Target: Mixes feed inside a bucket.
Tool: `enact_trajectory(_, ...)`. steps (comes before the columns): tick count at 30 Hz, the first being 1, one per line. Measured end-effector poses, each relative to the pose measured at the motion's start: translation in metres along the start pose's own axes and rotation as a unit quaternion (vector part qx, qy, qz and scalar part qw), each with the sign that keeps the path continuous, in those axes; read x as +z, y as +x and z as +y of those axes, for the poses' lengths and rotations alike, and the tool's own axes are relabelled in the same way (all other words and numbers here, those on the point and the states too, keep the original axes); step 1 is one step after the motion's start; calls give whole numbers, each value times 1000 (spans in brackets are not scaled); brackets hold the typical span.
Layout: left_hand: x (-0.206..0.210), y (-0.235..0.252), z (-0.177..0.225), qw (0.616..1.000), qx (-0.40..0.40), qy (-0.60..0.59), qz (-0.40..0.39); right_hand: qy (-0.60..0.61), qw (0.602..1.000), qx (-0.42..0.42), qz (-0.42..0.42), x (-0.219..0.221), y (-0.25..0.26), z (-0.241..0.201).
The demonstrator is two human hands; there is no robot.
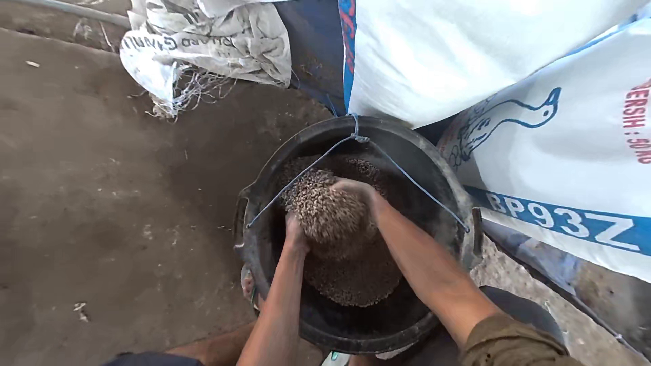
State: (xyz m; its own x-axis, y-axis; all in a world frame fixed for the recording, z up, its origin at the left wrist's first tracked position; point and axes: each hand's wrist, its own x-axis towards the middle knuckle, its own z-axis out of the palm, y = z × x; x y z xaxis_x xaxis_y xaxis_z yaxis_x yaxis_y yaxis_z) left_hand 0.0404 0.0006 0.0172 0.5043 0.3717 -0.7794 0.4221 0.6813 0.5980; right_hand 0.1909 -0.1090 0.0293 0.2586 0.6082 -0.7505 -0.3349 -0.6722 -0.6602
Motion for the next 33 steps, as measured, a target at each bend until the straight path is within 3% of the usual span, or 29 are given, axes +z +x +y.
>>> enact_trajectory(3, -5, -28, -4, 973, 51, 214, 68, -209, 976, 36, -45, -3, -33, -5)
enact_trajectory(5, -9, -31, -10, 936, 54, 317, 145, -223, 975, 13, -6, -19, -31, 12)
enact_trajectory(8, -18, -27, -20, 932, 46, 303, 192, -191, 967, 23, 165, -37, 5, 26)
enact_trajectory(11, -14, -23, -15, 948, 38, 260, 179, -161, 950, 0, 269, -9, 53, 17)
enact_trajectory(13, -13, -18, -11, 956, 27, 250, 153, -223, 947, -23, 229, 22, 66, 11)
enact_trajectory(15, -14, -11, -10, 953, 29, 273, 130, -327, 937, -33, 114, 40, 64, 6)
enact_trajectory(17, -18, -9, -16, 938, 19, 328, 114, -436, 900, -29, 11, 43, 47, 5)
enact_trajectory(20, -28, -18, -30, 936, -78, 332, 89, -480, 877, -7, 23, 11, 24, 29)
enact_trajectory(23, -27, -30, -52, 947, -151, 271, 88, -411, 907, 24, 93, -22, 0, 68)
enact_trajectory(26, -9, -32, -69, 970, -153, 176, 75, -205, 966, 26, 158, -13, -26, 104)
enact_trajectory(28, 12, -31, -73, 980, -149, 121, 57, -68, 982, 49, 167, 4, -38, 119)
enact_trajectory(30, 35, -39, -71, 982, -157, 105, 24, 49, 984, 86, 151, 20, -57, 114)
enact_trajectory(33, 57, -54, -59, 979, -142, 147, -13, 213, 955, 123, 165, 34, -92, 95)
